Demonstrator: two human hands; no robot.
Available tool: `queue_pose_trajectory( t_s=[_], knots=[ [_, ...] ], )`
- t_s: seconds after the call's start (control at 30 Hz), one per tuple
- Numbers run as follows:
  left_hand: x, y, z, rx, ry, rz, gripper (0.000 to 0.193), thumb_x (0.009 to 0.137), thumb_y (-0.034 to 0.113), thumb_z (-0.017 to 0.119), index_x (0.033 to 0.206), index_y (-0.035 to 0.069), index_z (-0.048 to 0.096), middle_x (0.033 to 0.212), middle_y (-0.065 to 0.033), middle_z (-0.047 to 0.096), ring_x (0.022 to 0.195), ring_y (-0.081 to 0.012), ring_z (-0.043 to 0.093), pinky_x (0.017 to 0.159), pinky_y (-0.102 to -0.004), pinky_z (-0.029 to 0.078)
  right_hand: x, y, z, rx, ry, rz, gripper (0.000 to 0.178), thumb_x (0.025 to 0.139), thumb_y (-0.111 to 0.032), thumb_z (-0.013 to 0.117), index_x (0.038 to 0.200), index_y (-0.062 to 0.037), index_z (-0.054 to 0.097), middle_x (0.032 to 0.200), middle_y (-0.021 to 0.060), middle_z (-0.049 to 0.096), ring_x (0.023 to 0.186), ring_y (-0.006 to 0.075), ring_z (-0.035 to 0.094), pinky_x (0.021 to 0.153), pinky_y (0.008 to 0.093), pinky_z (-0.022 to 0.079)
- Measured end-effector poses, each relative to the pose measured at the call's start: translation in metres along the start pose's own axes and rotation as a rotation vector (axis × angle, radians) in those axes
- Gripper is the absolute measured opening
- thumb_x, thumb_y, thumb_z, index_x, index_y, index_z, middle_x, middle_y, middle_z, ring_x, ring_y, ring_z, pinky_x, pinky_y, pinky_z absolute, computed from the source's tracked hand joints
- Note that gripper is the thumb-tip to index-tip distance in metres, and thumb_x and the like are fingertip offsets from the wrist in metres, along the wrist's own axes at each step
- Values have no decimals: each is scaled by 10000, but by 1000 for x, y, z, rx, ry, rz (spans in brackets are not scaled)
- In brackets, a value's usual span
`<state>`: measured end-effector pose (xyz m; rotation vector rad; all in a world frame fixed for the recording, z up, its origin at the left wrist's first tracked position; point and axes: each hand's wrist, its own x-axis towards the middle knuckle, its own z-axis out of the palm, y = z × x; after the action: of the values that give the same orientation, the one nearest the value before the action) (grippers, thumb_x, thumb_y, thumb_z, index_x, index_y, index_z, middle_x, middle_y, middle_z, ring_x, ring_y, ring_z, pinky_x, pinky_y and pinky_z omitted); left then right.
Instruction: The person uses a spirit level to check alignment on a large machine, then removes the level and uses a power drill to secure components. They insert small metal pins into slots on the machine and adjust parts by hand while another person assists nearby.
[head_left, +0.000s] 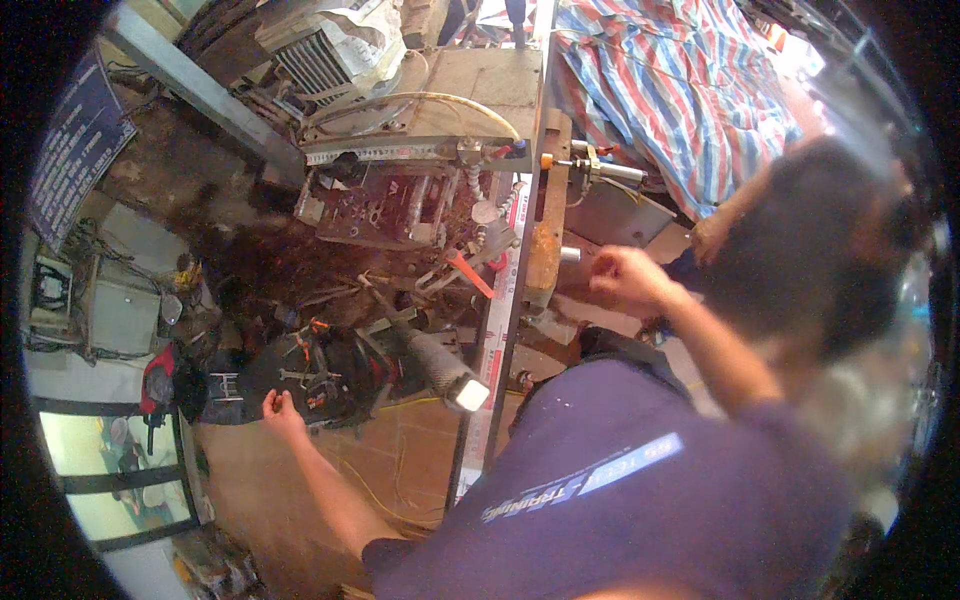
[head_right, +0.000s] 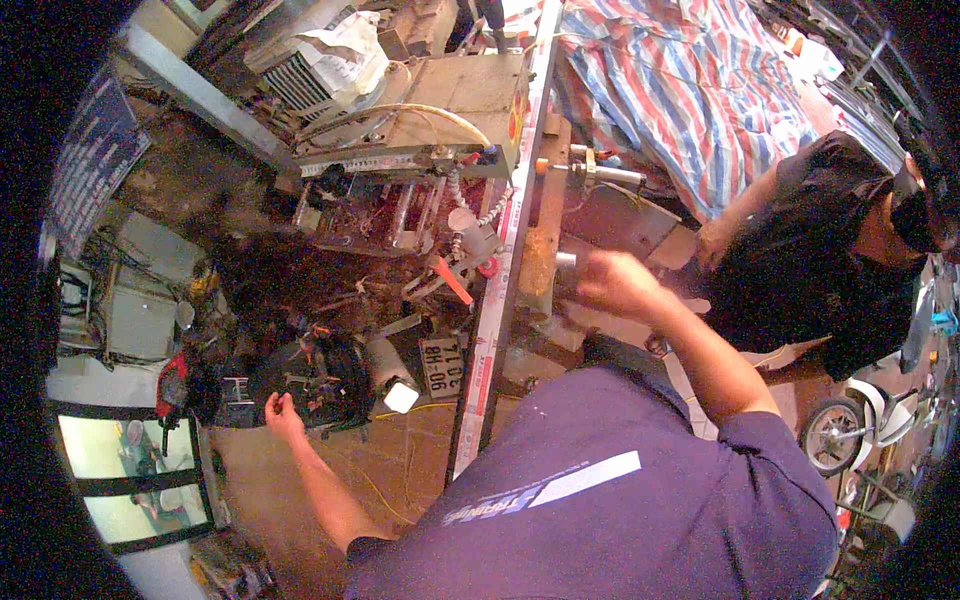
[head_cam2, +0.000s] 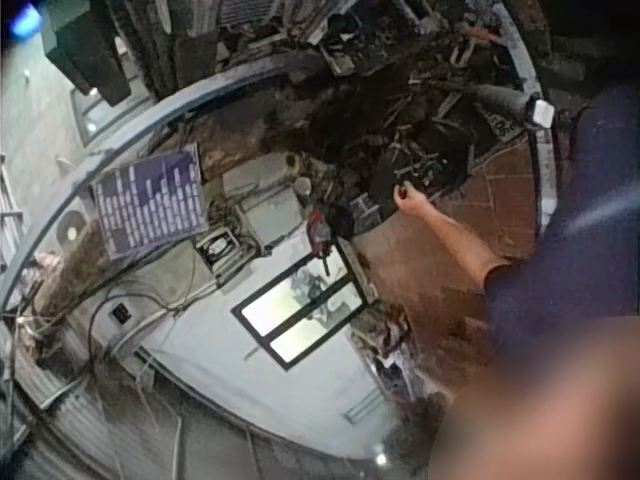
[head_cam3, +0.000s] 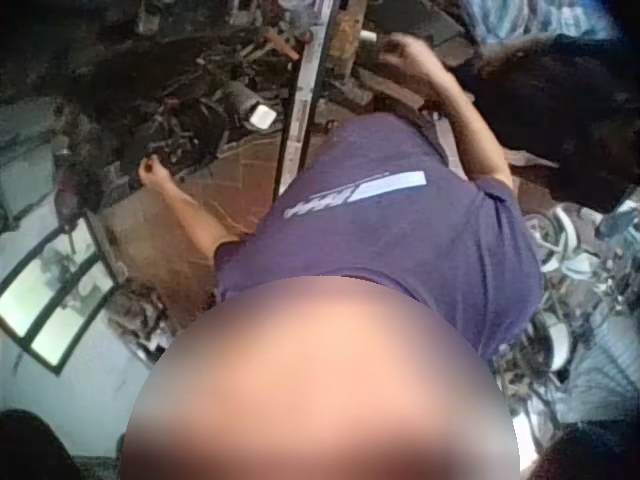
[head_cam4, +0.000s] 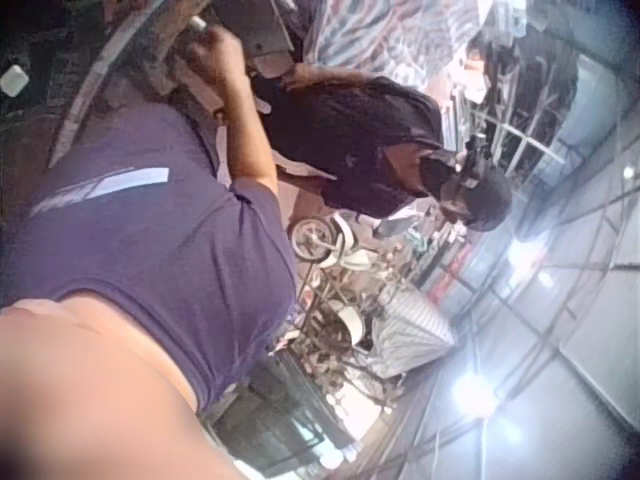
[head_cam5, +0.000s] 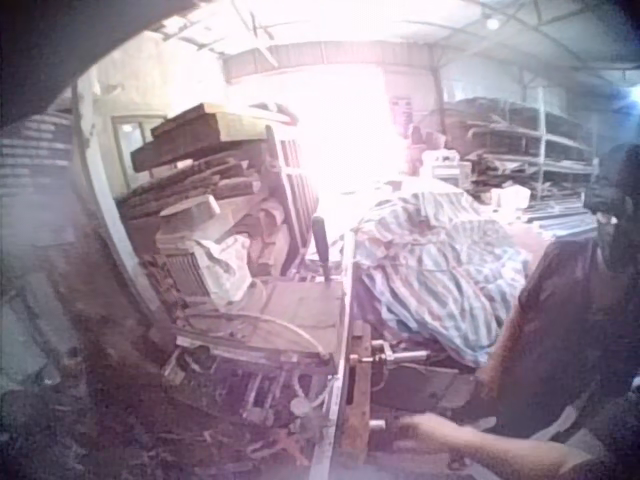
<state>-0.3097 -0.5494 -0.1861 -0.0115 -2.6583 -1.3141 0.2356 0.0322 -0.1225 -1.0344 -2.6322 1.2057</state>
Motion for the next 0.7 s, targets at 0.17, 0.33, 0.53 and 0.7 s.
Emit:
queue_pose_trajectory(
  t_s=[0.17, 0.33, 0.53, 0.7],
  knots=[
    [-131, 129, -23, -322, -88, 236, 481, 969, 200, 871, 1370, 11, 687, 1323, -112, 712, 1136, -210, 683, 1013, -361, 542, 114, -43, -109, 157, 490, -359, 465, 887, -273, 901, 1270, -73, 728, 1129, 72, 744, 960, 209, 719, 897, 384, 597],
    [-280, 297, -2, -609, -106, 698, 935, 818, 548, 931, 1488, -8, 589, 1541, -196, 590, 1441, -344, 548, 1210, -490, 420, 237, -113, -195, 297, 787, -603, 952, 772, -454, 1001, 1466, 46, 583, 1331, 218, 708, 1231, 293, 696, 974, 406, 591],
    [-359, 420, 60, -707, 192, 836, 974, 812, 482, 937, 1515, -45, 517, 1519, -267, 584, 1467, -402, 545, 1270, -531, 379, 329, -169, -223, 684, 446, -744, 813, 814, -339, 1001, 1422, -11, 575, 1240, 103, 707, 1068, 189, 686, 942, 343, 556],
    [-353, 431, 84, -841, 281, 784, 556, 874, 251, 842, 1286, -57, 630, 1202, -209, 739, 1155, -344, 720, 1143, -513, 515, 350, -183, -227, 730, 211, -752, 312, 968, -320, 872, 1078, -48, 766, 777, -20, 673, 666, 90, 581, 614, 269, 439]
  ],
)
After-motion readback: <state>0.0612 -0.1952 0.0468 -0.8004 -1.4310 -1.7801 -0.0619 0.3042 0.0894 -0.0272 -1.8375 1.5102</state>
